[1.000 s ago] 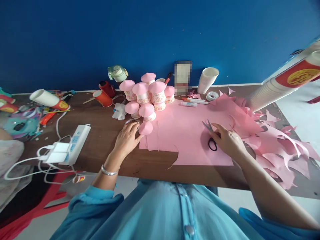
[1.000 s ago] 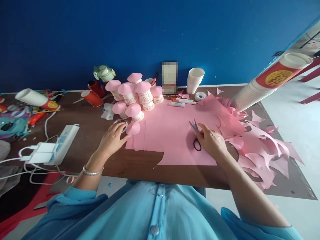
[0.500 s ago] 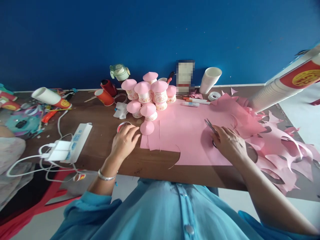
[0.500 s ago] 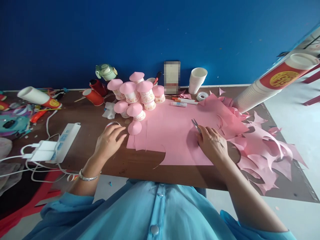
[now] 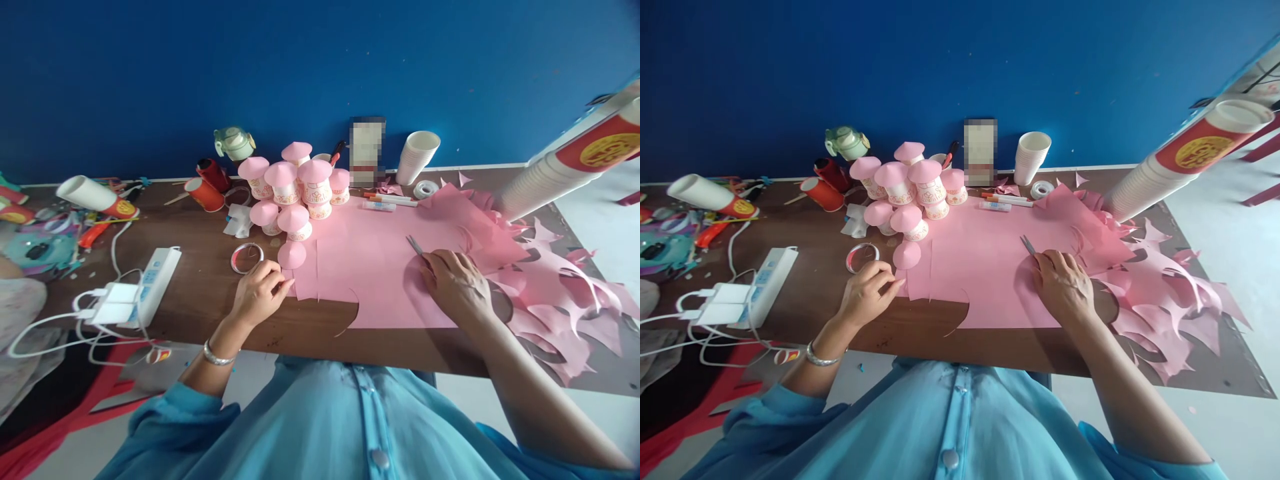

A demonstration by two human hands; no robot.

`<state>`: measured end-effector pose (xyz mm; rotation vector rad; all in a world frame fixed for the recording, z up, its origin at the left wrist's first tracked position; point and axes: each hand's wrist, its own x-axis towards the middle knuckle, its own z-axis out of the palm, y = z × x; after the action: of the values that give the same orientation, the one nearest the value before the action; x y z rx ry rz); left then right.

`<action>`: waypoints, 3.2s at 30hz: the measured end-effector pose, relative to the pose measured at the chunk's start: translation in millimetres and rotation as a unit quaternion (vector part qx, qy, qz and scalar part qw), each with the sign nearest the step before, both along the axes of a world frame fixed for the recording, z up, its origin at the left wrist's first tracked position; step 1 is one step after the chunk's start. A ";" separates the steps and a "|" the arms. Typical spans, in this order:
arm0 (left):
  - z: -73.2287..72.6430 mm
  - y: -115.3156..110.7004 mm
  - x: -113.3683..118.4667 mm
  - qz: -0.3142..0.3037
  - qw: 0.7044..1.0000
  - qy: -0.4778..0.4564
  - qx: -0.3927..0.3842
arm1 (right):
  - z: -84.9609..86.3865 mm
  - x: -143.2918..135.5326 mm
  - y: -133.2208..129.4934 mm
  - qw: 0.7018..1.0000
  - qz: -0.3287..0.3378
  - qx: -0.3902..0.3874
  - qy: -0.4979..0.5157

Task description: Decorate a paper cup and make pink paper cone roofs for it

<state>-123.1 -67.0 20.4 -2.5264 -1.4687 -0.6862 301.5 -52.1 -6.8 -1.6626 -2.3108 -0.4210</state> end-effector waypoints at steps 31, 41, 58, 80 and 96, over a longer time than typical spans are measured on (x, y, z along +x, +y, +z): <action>10.3 27.2 -10.4 -0.051 0.985 0.164 -0.017 | -3.4 -2.5 -0.6 1.000 0.000 0.018 -0.004; 19.1 37.8 -18.2 -0.044 0.980 0.193 -0.021 | -6.3 -1.3 -0.7 1.000 -0.004 0.004 0.010; 4.2 34.3 -31.2 -0.056 0.988 0.144 0.001 | -4.7 -2.8 -0.3 1.000 -0.005 0.021 0.002; -0.3 45.2 -39.2 -0.107 0.979 0.160 0.068 | -1.5 -0.4 6.0 0.999 0.011 0.011 0.051; 3.4 49.4 -41.4 -0.117 0.972 0.174 0.106 | -6.3 4.8 8.4 0.996 0.013 -0.003 0.084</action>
<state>-164.5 -17.6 23.8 -2.5099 -0.9425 -0.3752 306.3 -43.7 -13.1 -1.6019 -2.2102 -0.2578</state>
